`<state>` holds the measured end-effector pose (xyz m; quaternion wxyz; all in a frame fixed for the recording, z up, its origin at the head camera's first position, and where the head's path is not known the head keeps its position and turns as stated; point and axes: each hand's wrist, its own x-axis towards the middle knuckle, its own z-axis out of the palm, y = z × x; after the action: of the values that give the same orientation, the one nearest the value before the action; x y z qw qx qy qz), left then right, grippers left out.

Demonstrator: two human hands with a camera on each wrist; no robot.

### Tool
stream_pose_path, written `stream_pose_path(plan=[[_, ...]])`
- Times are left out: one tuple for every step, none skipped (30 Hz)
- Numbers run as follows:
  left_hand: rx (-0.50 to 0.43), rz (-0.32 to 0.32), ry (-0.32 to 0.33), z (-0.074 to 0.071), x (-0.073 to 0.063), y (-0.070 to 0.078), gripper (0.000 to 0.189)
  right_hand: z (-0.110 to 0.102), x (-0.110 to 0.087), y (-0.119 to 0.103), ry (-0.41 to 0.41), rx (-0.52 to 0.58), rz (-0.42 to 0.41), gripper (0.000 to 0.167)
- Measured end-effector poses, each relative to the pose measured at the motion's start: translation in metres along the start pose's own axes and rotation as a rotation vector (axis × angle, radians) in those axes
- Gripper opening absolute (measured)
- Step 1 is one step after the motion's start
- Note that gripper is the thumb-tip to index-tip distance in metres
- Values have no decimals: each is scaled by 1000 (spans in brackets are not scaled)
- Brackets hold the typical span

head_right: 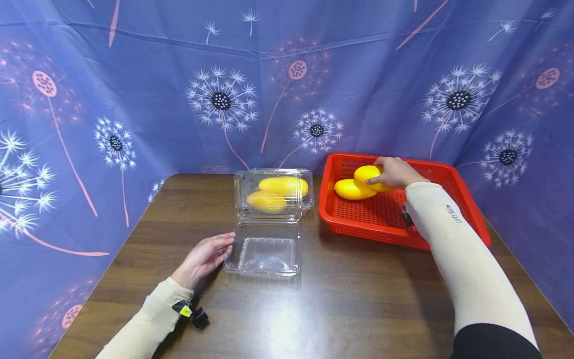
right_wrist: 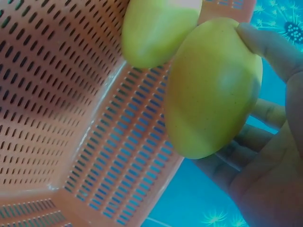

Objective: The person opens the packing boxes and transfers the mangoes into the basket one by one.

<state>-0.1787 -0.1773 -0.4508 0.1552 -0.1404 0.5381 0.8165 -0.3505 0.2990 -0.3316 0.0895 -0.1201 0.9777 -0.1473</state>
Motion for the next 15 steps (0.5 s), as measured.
stream_pose_path(plan=[[1, -1, 1, 0, 0, 0, 36, 0, 1, 2, 0, -3, 5, 80], [1, -1, -1, 0, 0, 0, 37, 0, 1, 4, 3, -8, 8, 80], [0, -1, 0, 0, 0, 0, 35, 0, 2, 7, 7, -14, 9, 80], [-1, 0, 1, 0, 0, 0, 34, 0, 2, 9, 9, -14, 12, 80], [-1, 0, 0, 0, 0, 0, 32, 0, 2, 11, 9, -15, 18, 81], [-1, 0, 0, 0, 0, 0, 30, -1, 2, 14, 10, -17, 21, 82], [0, 1, -2, 0, 0, 0, 29, -1, 1, 16, 7, -18, 28, 83], [0, 0, -2, 0, 0, 0, 27, -2, 1, 19, 7, -22, 31, 82], [0, 1, -2, 0, 0, 0, 26, -2, 0, 21, 3, -25, 37, 83], [0, 0, -3, 0, 0, 0, 25, -3, -1, 24, -2, -29, 41, 83], [1, 0, -4, 0, 0, 0, 24, -3, -2, 26, -5, -37, 44, 83], [0, 0, -4, 0, 0, 0, 23, -3, -2, 29, -7, -49, 45, 83], [-1, 0, -5, 0, 0, 0, 22, -3, -3, 31, -9, -57, 47, 83], [-4, -1, -4, 0, 0, 0, 22, -2, -3, 34, -12, -63, 50, 83], [-4, 0, -6, 0, 0, 0, 21, -2, -3, 36, -16, -66, 53, 83]])
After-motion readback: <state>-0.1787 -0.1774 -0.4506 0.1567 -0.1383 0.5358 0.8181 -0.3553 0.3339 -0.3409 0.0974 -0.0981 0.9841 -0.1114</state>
